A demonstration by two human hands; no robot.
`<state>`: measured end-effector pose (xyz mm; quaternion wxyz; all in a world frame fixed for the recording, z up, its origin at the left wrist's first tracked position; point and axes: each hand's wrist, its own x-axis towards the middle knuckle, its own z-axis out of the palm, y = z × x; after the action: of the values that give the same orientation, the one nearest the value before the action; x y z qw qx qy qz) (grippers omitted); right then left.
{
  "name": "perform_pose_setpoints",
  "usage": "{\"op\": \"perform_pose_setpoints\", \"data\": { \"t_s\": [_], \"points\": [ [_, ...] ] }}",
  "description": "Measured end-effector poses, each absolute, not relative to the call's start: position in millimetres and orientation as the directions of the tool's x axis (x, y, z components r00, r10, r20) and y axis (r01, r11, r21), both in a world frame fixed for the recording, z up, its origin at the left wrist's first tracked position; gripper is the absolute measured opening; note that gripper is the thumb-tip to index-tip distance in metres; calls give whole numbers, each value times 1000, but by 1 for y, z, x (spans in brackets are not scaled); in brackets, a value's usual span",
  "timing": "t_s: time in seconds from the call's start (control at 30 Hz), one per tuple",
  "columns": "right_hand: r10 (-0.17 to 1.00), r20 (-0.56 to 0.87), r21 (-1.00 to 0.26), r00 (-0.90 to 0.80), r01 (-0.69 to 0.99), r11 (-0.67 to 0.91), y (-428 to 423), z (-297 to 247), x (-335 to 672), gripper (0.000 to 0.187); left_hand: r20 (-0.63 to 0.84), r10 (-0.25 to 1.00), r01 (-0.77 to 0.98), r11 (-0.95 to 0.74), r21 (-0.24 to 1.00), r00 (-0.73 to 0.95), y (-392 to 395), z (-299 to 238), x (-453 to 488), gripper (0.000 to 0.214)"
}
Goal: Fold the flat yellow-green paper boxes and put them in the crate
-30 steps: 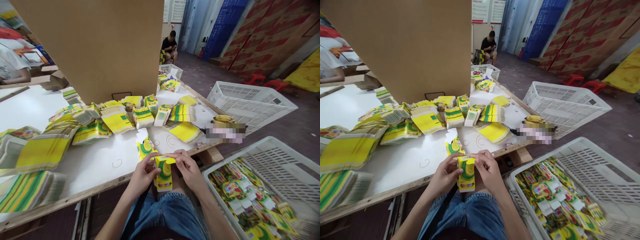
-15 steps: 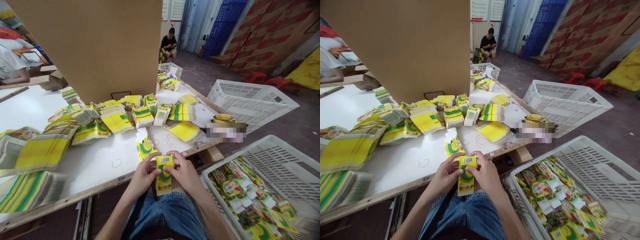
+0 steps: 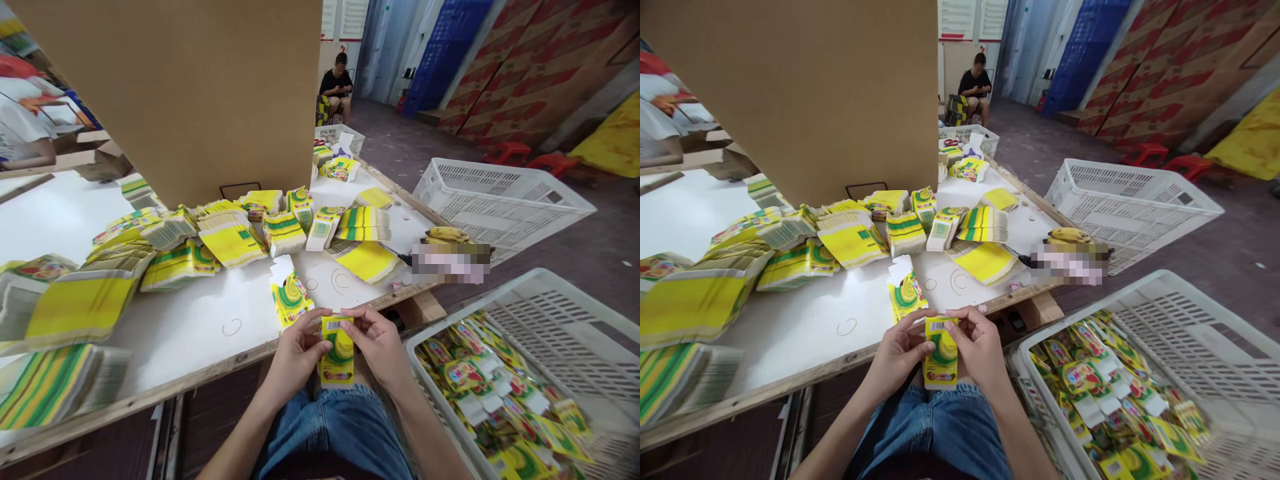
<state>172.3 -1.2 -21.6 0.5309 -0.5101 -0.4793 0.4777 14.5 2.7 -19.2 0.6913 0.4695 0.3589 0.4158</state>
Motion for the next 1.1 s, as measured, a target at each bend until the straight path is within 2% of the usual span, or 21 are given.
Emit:
{"op": "perform_pose_setpoints", "data": {
  "t_s": [0.03,0.1,0.17,0.2,0.27,0.3,0.37,0.43,0.57,0.67,0.77,0.83,0.87,0.97,1.03,1.1],
  "points": [
    [994,51,-998,99,50,47,-5,-16,177,23,-97,911,-217,197,956,402,2,-19,15,47],
    [961,195,-944,195,303,130,-13,-1,194,20,-55,926,-123,109,986,374,4,-19,13,47],
    [841,435,-764,322,626,156,-23,17,217,19,26,961,65,-45,997,276,10,-23,6,42],
    [767,535,-656,355,746,113,-27,25,228,21,84,975,189,-124,974,208,14,-26,2,39],
    [695,633,-507,341,861,39,-32,34,242,27,152,984,409,-179,895,98,21,-35,-7,39],
    [712,624,-492,323,870,36,-32,33,243,29,154,986,479,-169,861,70,24,-40,-10,41],
    [799,532,-570,280,816,93,-24,21,232,28,121,989,519,-148,842,87,27,-47,-13,45],
    [892,386,-715,236,688,127,-7,0,206,22,102,986,486,-154,860,133,28,-51,-13,47],
    [968,144,-924,205,378,58,32,-43,148,27,102,979,391,-164,906,175,24,-48,-14,48],
    [971,83,-969,225,247,25,50,-57,130,28,66,985,328,-115,938,158,21,-40,-17,41],
    [966,26,-993,258,115,-4,51,-58,135,30,99,995,235,-93,967,-13,18,-35,-19,39],
    [967,-36,-999,253,-5,-36,44,-55,143,36,105,984,76,-95,993,-142,18,-33,-16,46],
    [968,-69,-996,240,-64,-55,40,-53,146,38,76,985,-37,-83,996,-152,19,-32,-14,49],
    [972,-159,-971,173,-203,-123,25,-46,147,39,-57,997,-362,73,929,55,21,-34,-6,51],
    [971,-201,-951,130,-262,-162,17,-42,144,39,-97,972,-472,189,861,212,21,-36,-3,49],
    [970,-224,-933,93,-308,-185,11,-38,139,38,-93,949,-525,246,815,301,20,-37,-2,48]
  ]
}}
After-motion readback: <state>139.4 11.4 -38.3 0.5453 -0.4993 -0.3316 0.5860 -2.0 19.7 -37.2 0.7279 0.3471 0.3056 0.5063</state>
